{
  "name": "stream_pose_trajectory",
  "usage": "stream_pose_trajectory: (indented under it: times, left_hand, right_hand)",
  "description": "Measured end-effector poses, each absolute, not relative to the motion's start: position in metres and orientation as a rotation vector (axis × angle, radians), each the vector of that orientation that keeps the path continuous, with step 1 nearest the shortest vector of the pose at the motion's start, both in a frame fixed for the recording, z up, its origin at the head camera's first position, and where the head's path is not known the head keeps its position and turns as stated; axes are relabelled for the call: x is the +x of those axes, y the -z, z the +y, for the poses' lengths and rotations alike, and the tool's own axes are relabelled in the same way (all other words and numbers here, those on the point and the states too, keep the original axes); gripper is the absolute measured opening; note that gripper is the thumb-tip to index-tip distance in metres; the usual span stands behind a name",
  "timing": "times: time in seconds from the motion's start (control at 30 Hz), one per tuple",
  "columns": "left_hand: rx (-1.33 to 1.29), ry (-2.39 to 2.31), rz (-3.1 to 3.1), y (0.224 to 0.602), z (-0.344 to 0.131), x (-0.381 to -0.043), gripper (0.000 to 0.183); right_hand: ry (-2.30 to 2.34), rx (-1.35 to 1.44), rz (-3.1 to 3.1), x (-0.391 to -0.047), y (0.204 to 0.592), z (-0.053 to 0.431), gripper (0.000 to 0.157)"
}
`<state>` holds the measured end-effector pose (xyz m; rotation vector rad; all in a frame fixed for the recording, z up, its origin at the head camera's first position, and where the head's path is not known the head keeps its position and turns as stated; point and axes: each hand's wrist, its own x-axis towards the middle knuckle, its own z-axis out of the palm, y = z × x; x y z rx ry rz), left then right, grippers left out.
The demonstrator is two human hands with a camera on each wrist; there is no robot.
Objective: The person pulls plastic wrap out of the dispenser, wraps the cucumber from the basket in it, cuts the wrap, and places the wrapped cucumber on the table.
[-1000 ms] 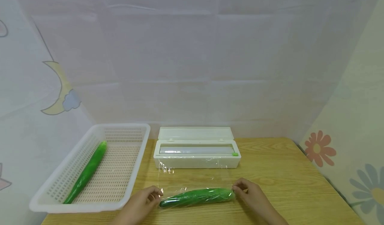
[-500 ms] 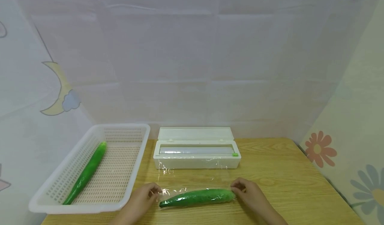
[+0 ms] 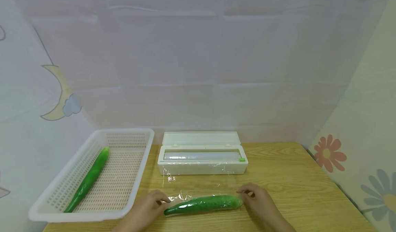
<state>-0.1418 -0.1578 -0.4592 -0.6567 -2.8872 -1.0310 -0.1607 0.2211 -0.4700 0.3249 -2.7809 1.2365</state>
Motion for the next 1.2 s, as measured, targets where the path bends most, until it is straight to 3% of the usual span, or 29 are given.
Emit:
stream_pose_trajectory:
  times: [0.13,0.63,1.2]
  left_hand:
    - [-0.710,1.014,-2.903,0.461,-0.154,-0.141,0.015]
    - [-0.778,1.039,-2.979,0.469,-0.141,-0.148,0.021]
    - [-0.717,1.023,-2.982,0.464,-0.140,-0.151,0.019]
  right_hand:
    - [-1.313,0.485,-2.800,-0.158,0.466,0.218,0.009]
    - [-1.257,0.609,-2.949,-0.163,0.474,0.222,0.033]
    - [-1.383,0.609,-2.962,-0.164,0.476,0.225,0.031]
